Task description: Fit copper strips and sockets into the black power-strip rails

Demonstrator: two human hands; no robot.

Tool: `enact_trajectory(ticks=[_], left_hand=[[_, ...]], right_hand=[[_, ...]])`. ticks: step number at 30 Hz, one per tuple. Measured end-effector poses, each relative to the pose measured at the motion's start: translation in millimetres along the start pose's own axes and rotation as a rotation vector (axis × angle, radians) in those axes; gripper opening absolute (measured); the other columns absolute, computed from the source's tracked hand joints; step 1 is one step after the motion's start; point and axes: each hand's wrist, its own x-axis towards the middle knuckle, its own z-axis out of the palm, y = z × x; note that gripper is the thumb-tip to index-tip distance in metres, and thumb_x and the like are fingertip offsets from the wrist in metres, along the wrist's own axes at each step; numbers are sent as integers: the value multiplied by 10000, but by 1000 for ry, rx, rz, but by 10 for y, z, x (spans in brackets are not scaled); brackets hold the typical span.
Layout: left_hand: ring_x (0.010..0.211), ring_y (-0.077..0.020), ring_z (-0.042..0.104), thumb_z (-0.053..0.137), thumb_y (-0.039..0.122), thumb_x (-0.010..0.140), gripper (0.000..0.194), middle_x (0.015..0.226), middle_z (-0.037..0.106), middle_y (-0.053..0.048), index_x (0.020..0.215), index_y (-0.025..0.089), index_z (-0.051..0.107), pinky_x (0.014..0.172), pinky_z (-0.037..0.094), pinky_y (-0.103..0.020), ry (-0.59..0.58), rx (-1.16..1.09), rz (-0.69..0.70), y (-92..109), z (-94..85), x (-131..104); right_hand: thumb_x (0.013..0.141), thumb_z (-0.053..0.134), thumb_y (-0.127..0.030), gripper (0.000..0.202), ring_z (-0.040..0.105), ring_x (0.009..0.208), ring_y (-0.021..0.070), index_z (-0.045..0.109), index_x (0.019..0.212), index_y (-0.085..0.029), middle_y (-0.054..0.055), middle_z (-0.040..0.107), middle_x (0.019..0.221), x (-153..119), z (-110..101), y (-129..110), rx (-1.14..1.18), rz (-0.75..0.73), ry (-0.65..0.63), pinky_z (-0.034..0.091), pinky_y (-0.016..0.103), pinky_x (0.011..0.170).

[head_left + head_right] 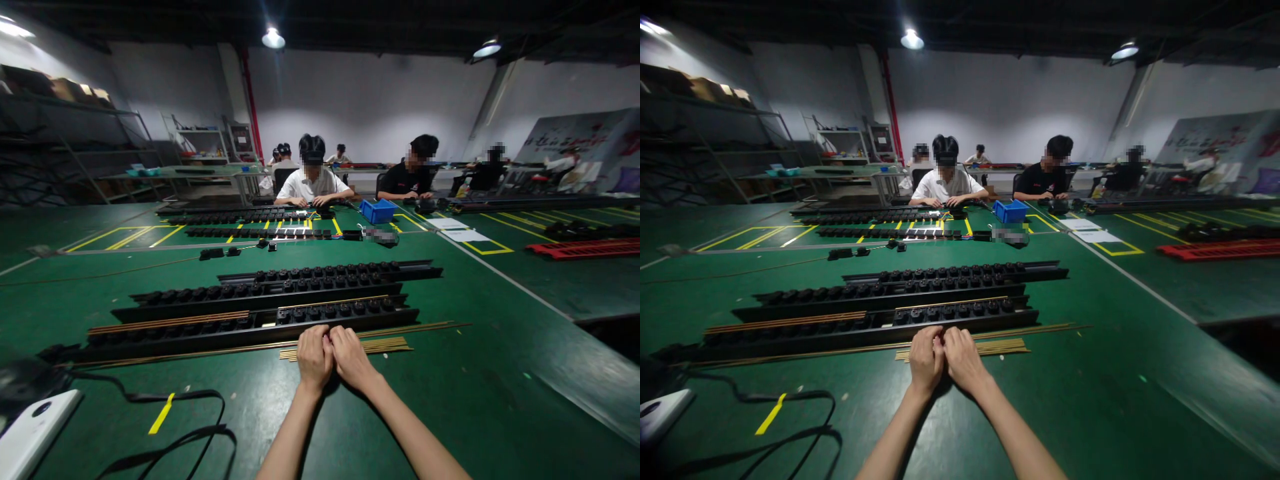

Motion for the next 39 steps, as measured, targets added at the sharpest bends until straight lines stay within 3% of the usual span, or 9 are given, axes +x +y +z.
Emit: enact_trajectory(ticks=[7, 11, 19, 23, 29, 33, 36, 39], left_hand=[[624, -155, 570, 408, 158, 892, 200, 712, 657, -16, 906, 175, 606, 651, 344, -324, -73, 152, -1, -67, 50, 22], [638, -161, 568, 412, 188, 902, 198, 710, 657, -15, 874, 182, 608, 672, 314, -339, -74, 213, -19, -61, 59, 29], [683, -180, 547, 409, 197, 912, 217, 736, 670, -27, 817, 191, 604, 701, 296, -356, 0, 274, -86, -304, -98, 122], [674, -179, 531, 407, 210, 913, 232, 701, 657, -20, 790, 205, 603, 703, 287, -361, 9, 276, -89, -324, -111, 127], [683, -182, 527, 402, 206, 916, 225, 700, 647, -19, 794, 207, 592, 705, 290, -362, 5, 262, -96, -311, -74, 118], [714, -187, 540, 421, 210, 908, 182, 739, 642, -27, 847, 204, 592, 725, 309, -364, 10, 246, -105, -322, -64, 107], [843, -215, 566, 456, 238, 890, 168, 859, 654, -57, 951, 197, 607, 811, 340, -387, 16, 234, -99, -310, -49, 101], [1053, -243, 549, 455, 217, 885, 282, 1080, 642, -92, 1138, 195, 579, 983, 302, -445, -3, 207, -58, -292, -26, 111]], right_hand=[[934, 298, -156, 247, 552, 736, 141, 535, 1004, -157, 41, 582, 853, 20, -33, 53, -2, -45, 60, 432, 259, 677], [926, 348, -187, 234, 576, 746, 140, 568, 1003, -161, 44, 620, 842, 26, -94, 82, -16, -47, 108, 419, 260, 686], [884, 518, -309, 183, 554, 714, 154, 626, 846, -166, 44, 638, 745, -55, -386, 462, -59, 36, 252, 382, 284, 719], [860, 568, -338, 176, 543, 709, 150, 631, 827, -178, 30, 627, 727, -68, -442, 578, -52, 20, 286, 382, 280, 707], [849, 591, -356, 180, 534, 731, 155, 632, 822, -183, 26, 620, 739, -78, -393, 600, -5, 31, 274, 392, 289, 723], [861, 584, -324, 131, 531, 801, 160, 642, 847, -208, 22, 615, 797, -69, -313, 598, -44, 78, 370, 369, 355, 876], [858, 589, -329, 124, 526, 847, 166, 647, 876, -221, 22, 600, 838, -49, -231, 601, -73, 138, 488, 334, 402, 941], [856, 590, -334, 124, 516, 859, 172, 650, 861, -226, 22, 587, 834, -8, -149, 609, -85, 180, 559, 339, 394, 920]])
